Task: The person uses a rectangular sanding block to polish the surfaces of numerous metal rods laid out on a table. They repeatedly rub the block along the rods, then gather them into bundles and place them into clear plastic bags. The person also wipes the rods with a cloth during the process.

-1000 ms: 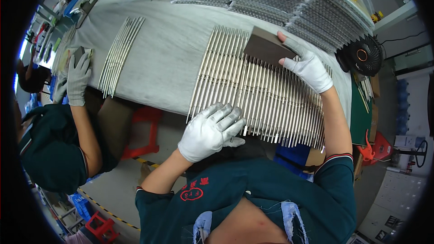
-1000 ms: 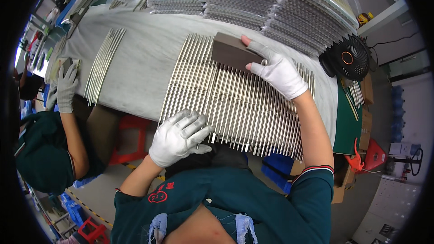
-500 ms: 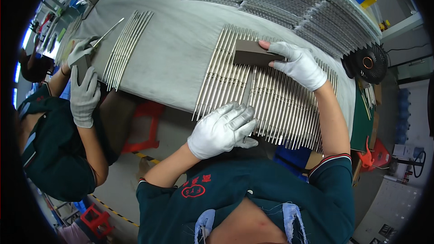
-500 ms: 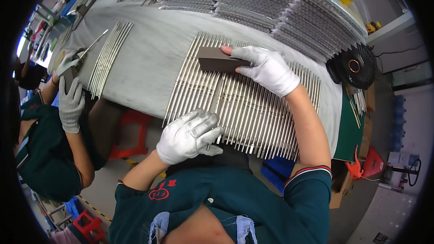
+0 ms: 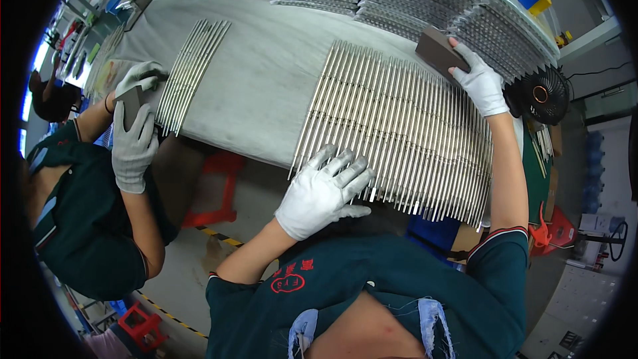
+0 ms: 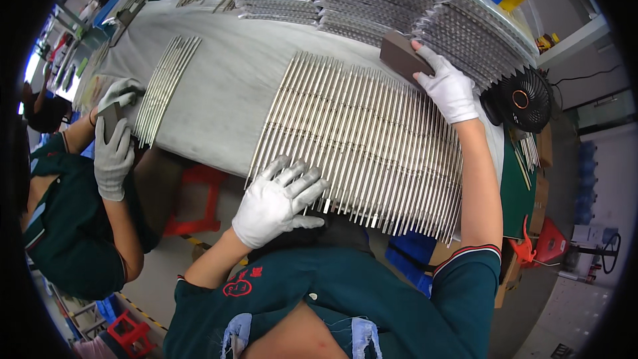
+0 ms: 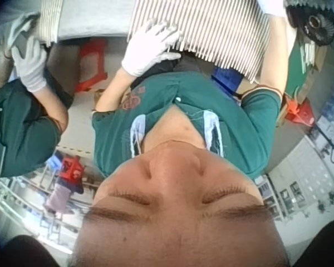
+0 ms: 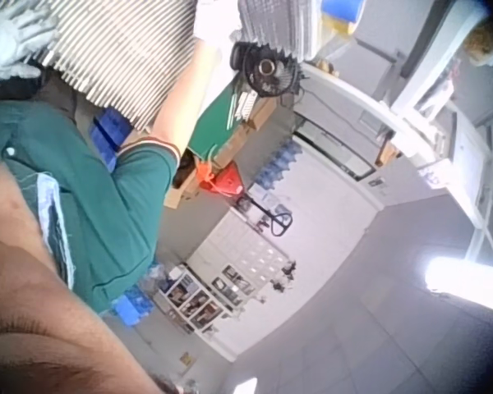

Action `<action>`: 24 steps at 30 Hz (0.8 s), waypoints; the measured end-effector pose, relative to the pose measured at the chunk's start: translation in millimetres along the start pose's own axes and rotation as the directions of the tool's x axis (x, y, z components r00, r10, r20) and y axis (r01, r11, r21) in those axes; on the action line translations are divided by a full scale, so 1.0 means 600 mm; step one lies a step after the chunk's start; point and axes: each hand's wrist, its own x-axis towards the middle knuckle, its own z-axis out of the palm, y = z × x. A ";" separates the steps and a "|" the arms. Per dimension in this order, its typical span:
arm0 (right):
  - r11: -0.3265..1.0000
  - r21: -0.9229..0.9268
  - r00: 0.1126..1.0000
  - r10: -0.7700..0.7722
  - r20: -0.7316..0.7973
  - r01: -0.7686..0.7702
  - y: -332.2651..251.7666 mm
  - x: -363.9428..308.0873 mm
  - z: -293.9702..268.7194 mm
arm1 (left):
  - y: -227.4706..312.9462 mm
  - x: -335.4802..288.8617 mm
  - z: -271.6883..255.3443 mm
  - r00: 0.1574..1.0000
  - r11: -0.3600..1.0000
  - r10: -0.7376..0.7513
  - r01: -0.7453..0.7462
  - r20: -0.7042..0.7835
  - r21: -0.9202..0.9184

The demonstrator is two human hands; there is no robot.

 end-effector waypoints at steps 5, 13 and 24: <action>0.998 -0.025 0.997 -0.056 -0.047 0.055 0.020 -0.009 0.032 | -0.009 -0.006 -0.006 0.999 1.000 -0.017 0.018 0.027 -0.019; 0.836 0.541 0.993 -0.117 0.010 0.093 -0.093 -0.048 0.036 | -0.071 -0.036 -0.035 0.996 0.982 -0.076 0.068 0.043 0.175; 0.970 0.133 0.972 -0.216 0.089 0.204 -0.141 -0.072 0.046 | -0.074 -0.053 -0.034 0.999 0.997 0.020 -0.019 -0.025 0.074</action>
